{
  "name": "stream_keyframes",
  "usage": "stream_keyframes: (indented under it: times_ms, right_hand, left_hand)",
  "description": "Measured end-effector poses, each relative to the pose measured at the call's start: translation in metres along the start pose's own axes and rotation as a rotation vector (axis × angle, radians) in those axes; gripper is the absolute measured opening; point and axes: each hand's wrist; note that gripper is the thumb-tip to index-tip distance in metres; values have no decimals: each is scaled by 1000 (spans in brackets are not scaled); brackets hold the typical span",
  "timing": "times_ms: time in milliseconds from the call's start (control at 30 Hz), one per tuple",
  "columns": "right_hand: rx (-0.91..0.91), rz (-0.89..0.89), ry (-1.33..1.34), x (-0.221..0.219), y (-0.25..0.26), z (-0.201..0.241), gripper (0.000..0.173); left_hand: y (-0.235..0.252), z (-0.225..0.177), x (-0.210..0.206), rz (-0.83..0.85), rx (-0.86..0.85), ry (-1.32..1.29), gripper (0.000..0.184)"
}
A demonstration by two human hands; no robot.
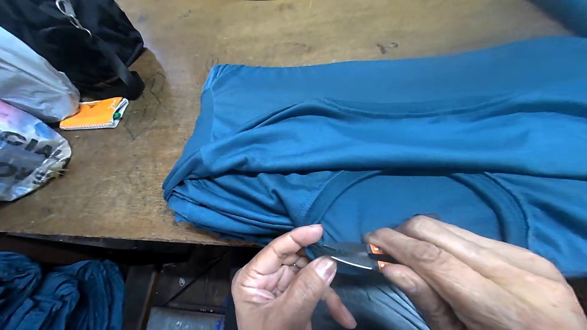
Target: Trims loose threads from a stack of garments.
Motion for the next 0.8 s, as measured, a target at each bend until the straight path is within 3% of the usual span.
stream_keyframes:
  times_ms: [133,300,467,533,600,700,800]
  right_hand:
    - [12,-21,-33,-3,-2,0,35]
    - [19,-11,-39,-3,-2,-3,36]
    - [-270,-144,547,3,-9,-9,38]
    - [-358,-168,690,4,-8,-4,37]
    - [-321,-150,686,1,-8,5,35]
    - [-129,-132,491,-10,3,16,31]
    - [-17,-155,326,-19,14,26,20]
  left_hand:
    - [0,4,1,33,-47,22,14]
    - [0,7,6,16,-61,64,10]
    - [1,2,9,73,-256,222,18]
    - [0,0,9,107,-319,290,38]
    - [-1,0,7,128,-389,384,47]
    - [-4,-1,8,147,-437,487,60]
    - [-6,-3,10,191,-474,517,60]
Point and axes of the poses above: each hand's wrist, its own y-axis towards the middle knuckle, its own x-axis out of the back of the hand, z = x × y, and after that the axes turned 4 degrees about -z, right-handed
